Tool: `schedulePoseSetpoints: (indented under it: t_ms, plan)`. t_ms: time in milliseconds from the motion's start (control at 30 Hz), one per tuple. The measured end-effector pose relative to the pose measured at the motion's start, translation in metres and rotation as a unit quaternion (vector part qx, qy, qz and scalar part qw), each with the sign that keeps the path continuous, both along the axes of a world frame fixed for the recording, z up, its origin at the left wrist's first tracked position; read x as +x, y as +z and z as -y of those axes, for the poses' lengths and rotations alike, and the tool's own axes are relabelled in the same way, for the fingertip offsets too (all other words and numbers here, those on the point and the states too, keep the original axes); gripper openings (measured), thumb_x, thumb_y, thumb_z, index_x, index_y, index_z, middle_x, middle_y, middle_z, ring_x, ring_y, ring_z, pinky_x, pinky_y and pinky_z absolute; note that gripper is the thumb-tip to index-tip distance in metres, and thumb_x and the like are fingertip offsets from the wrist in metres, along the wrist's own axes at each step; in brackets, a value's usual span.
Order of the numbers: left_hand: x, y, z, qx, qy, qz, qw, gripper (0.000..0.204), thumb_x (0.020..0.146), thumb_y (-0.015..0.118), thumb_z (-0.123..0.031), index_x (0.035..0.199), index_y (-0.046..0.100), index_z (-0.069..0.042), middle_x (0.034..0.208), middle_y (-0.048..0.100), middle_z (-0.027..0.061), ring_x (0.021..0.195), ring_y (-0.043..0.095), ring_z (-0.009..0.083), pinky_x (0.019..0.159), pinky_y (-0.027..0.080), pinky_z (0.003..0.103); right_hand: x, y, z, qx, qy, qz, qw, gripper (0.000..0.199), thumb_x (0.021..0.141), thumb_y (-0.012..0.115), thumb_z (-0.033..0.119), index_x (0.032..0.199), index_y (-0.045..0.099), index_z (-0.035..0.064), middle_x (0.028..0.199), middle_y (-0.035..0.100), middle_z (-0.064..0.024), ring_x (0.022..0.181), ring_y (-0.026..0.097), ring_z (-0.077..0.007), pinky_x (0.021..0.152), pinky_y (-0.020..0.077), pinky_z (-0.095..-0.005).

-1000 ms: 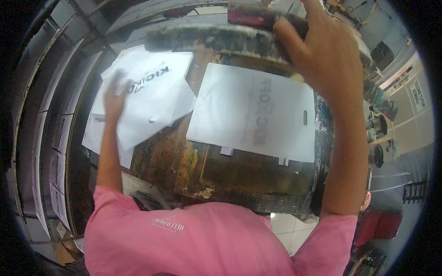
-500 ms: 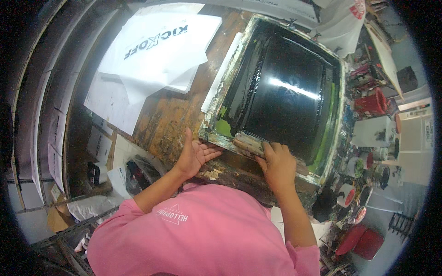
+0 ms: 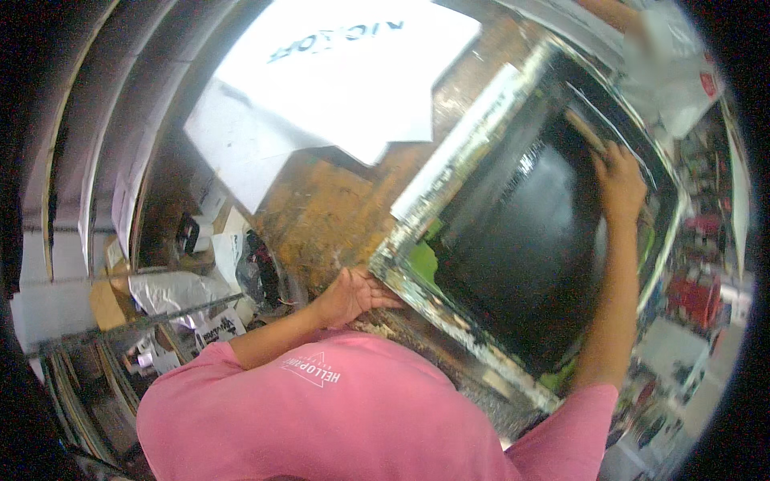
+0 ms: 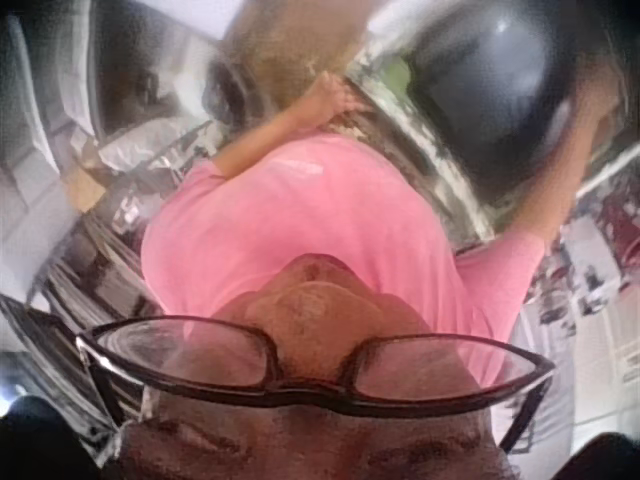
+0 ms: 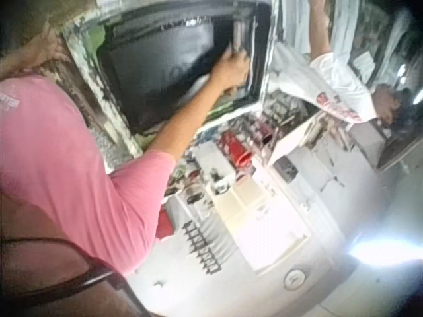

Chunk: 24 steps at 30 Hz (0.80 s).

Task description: The person screen prints logos onto white plastic bags by placing each bag under a screen, pulling a squeegee across the mesh to apply ink, and then lifting the screen to remove the printed bag.

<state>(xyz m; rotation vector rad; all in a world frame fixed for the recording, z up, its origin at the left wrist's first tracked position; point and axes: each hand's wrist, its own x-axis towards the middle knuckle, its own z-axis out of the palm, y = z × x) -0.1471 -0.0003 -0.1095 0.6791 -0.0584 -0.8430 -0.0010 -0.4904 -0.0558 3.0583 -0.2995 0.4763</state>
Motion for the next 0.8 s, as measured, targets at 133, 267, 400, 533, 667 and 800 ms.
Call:
schedulePoseSetpoints:
  t_ms: [133,267,400,533,667,800]
  plan:
    - [-0.007,-0.032,-0.011,-0.081,0.001,0.004,0.997,0.077,0.102,0.034,-0.062,0.146,0.041,0.002,0.141,0.053,0.0254,0.133,0.051,0.0403,0.114,0.037,0.055,0.062,0.019,0.074,0.063,0.024,-0.097,0.993,0.051,0.098,0.059,0.042,0.132,0.062,0.0043,0.121,0.067,-0.0251,0.112,0.063,-0.0419,0.095,0.0496,-0.0458]
    - [0.001,-0.035,-0.014,-0.13,-0.034,0.02,0.991,0.081,0.101,0.03,-0.066,0.145,0.045,0.001,0.144,0.052,0.0242,0.137,0.047,0.038,0.116,0.033,0.055,0.082,0.009,0.092,0.037,0.01,-0.087,0.995,0.048,0.098,0.057,0.043,0.125,0.064,0.0032,0.11,0.069,-0.0247,0.106,0.064,-0.0438,0.09,0.0499,-0.0477]
    - [0.008,-0.021,-0.015,-0.111,-0.075,0.028,0.991,0.087,0.1,0.028,-0.07,0.145,0.046,0.003,0.146,0.05,0.0236,0.14,0.044,0.0352,0.116,0.033,0.054,0.049,-0.013,0.067,0.014,0.051,0.0,0.999,0.041,0.098,0.061,0.038,0.125,0.064,0.0081,0.112,0.069,-0.0215,0.103,0.066,-0.0412,0.088,0.051,-0.047]
    - [0.008,-0.012,-0.012,-0.104,-0.077,0.014,0.991,0.089,0.1,0.027,-0.069,0.146,0.043,0.004,0.147,0.049,0.0244,0.141,0.043,0.0356,0.116,0.035,0.05,-0.027,0.002,-0.007,0.037,0.072,0.003,0.997,0.042,0.093,0.068,0.03,0.126,0.063,0.0042,0.112,0.069,-0.021,0.101,0.066,-0.041,0.088,0.0522,-0.047]
    - [0.01,-0.029,-0.011,-0.098,-0.1,0.034,0.99,0.089,0.1,0.027,-0.069,0.149,0.039,0.004,0.15,0.046,0.0236,0.141,0.043,0.0358,0.115,0.035,0.048,-0.133,0.021,-0.108,0.0,0.081,0.004,0.997,0.044,0.091,0.069,0.026,0.124,0.06,-0.0019,0.11,0.066,-0.0261,0.098,0.065,-0.0447,0.085,0.0519,-0.0494]
    - [0.01,-0.025,-0.008,-0.102,-0.095,0.015,0.99,0.09,0.1,0.035,-0.067,0.154,0.027,0.005,0.149,0.048,0.0223,0.138,0.047,0.0344,0.115,0.037,0.048,-0.214,0.086,-0.216,0.137,0.023,-0.099,0.985,0.034,0.089,0.067,0.022,0.113,0.055,0.0004,0.098,0.062,-0.0249,0.097,0.06,-0.047,0.08,0.0477,-0.0534]
